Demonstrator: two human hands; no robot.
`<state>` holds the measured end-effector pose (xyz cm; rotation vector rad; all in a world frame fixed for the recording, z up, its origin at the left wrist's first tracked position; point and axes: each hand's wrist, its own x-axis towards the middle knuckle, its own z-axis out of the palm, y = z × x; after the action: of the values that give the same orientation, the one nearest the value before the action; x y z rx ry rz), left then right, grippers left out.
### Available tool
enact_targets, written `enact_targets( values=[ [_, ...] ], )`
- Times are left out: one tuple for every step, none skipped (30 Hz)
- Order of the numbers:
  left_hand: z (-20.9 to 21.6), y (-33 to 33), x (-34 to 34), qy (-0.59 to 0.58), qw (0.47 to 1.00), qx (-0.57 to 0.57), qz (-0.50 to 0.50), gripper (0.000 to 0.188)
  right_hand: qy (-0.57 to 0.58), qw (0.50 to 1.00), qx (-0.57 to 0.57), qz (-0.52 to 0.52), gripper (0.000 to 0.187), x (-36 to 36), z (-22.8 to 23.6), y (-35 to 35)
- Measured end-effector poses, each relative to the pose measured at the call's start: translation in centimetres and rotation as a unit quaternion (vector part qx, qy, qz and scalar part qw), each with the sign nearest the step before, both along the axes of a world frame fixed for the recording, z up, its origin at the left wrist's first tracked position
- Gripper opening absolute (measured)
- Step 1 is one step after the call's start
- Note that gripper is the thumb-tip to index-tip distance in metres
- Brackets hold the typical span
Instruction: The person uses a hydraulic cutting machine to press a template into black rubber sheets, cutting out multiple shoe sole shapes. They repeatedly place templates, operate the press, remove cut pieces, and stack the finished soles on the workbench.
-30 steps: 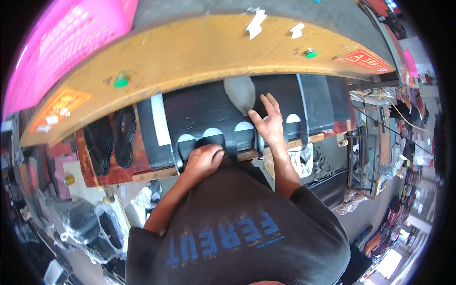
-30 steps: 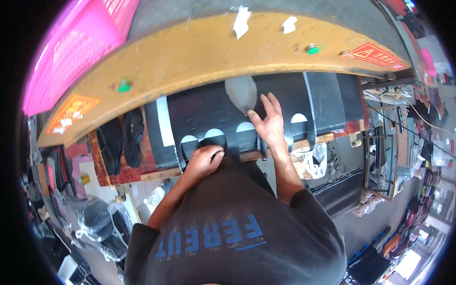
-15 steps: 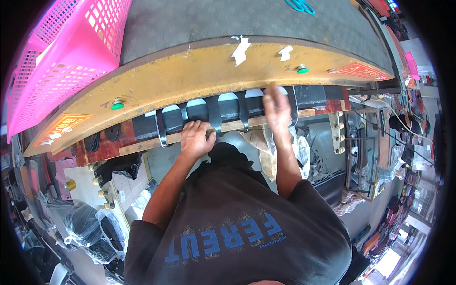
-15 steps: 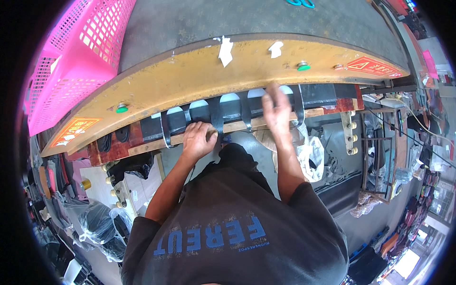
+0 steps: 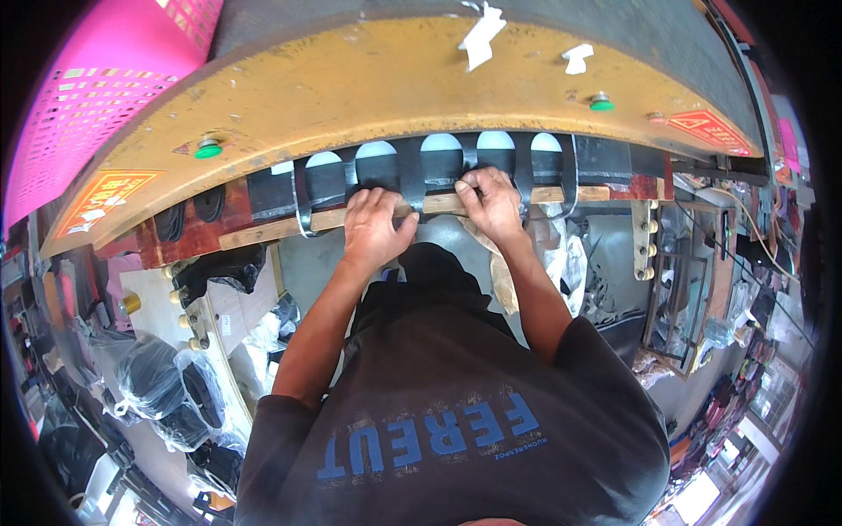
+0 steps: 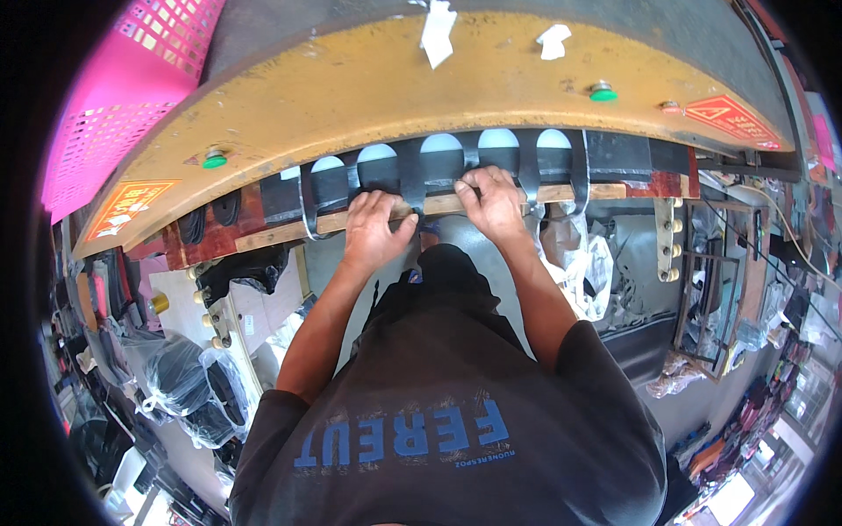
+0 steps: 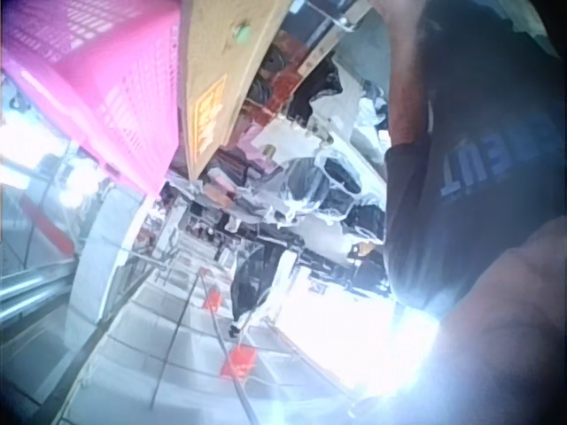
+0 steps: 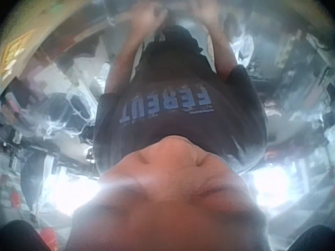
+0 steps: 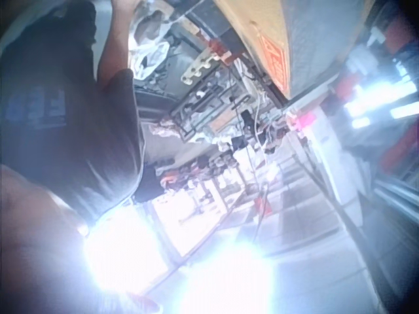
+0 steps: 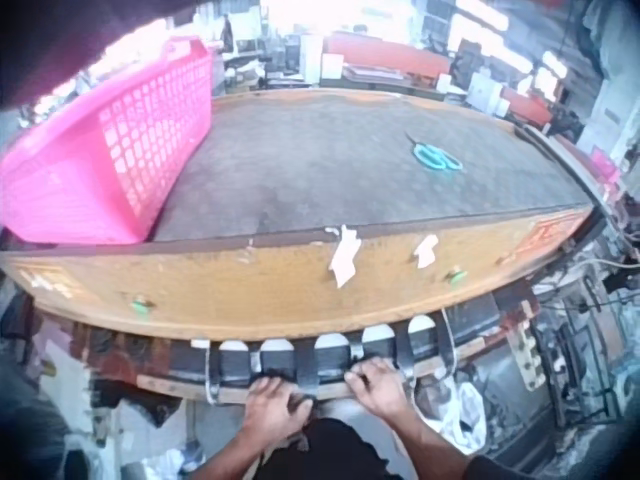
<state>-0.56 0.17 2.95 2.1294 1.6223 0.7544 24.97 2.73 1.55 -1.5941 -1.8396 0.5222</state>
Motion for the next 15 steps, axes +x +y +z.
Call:
enact_targets(
  values=[
    [0.0, -0.2, 0.1, 0.000, 1.000, 0.003, 0.000, 0.026, -0.005, 1.000, -0.008, 0.003, 0.016, 0.1, 0.2, -0.3],
    [0.1, -0.6, 0.3, 0.002, 1.000, -0.011, -0.002, 0.026, -0.010, 1.000, -0.014, 0.005, 0.017, 0.2, 0.5, -0.7],
    [0.1, -1.1, 0.3, 0.001, 1.000, -0.009, -0.004, 0.026, -0.013, 0.999, -0.028, 0.019, 0.020, 0.4, 0.8, -1.1],
    [0.3, -1.9, 0.4, 0.000, 1.000, -0.009, -0.006, 0.026, 0.016, 0.993, -0.113, 0.012, 0.021, 0.7, 1.3, -1.6],
    [0.5, -2.7, 0.4, -0.007, 1.000, -0.018, -0.012, 0.025, 0.053, 0.981, -0.188, 0.002, 0.022, 0.8, 1.8, -2.3],
    [0.9, -3.8, 0.3, -0.010, 0.999, -0.039, -0.018, 0.025, 0.084, 0.961, -0.263, -0.016, 0.024, 1.2, 2.5, -2.8],
    [1.3, -5.0, 0.3, -0.015, 0.998, -0.063, -0.024, 0.026, 0.137, 0.946, -0.291, -0.040, 0.029, 1.3, 3.0, -3.5],
    [1.8, -6.0, 0.2, -0.017, 0.994, -0.101, -0.028, 0.026, 0.124, 0.971, -0.201, -0.035, 0.030, 1.4, 3.5, -3.5],
    [2.2, -6.9, 0.2, -0.038, 0.993, -0.106, -0.028, 0.026, 0.103, 0.985, -0.131, -0.039, 0.031, 1.7, 4.1, -3.6],
    [2.4, -7.2, 0.2, -0.106, 0.982, -0.153, -0.010, 0.026, 0.080, 0.993, -0.073, -0.043, 0.033, 1.4, 4.4, -3.4],
    [2.7, -7.5, 0.3, -0.168, 0.962, -0.213, 0.014, 0.027, 0.079, 0.993, -0.061, -0.058, 0.037, 1.1, 4.7, -3.0],
    [2.9, -7.9, 0.6, -0.235, 0.935, -0.264, 0.032, 0.028, 0.060, 0.996, -0.042, -0.045, 0.049, 0.7, 4.8, -2.3],
    [2.6, -7.3, 0.6, -0.197, 0.959, -0.204, 0.005, 0.030, 0.019, 0.999, -0.022, -0.044, 0.057, -0.4, 4.7, -2.0],
    [2.3, -6.9, 0.9, -0.226, 0.953, -0.200, 0.010, 0.029, -0.021, 0.999, 0.014, -0.039, 0.065, -1.6, 4.4, -1.6],
    [1.9, -6.7, 0.9, -0.228, 0.951, -0.208, 0.012, 0.028, -0.043, 0.999, -0.001, -0.025, 0.071, -2.9, 4.0, -1.4]
  ],
)
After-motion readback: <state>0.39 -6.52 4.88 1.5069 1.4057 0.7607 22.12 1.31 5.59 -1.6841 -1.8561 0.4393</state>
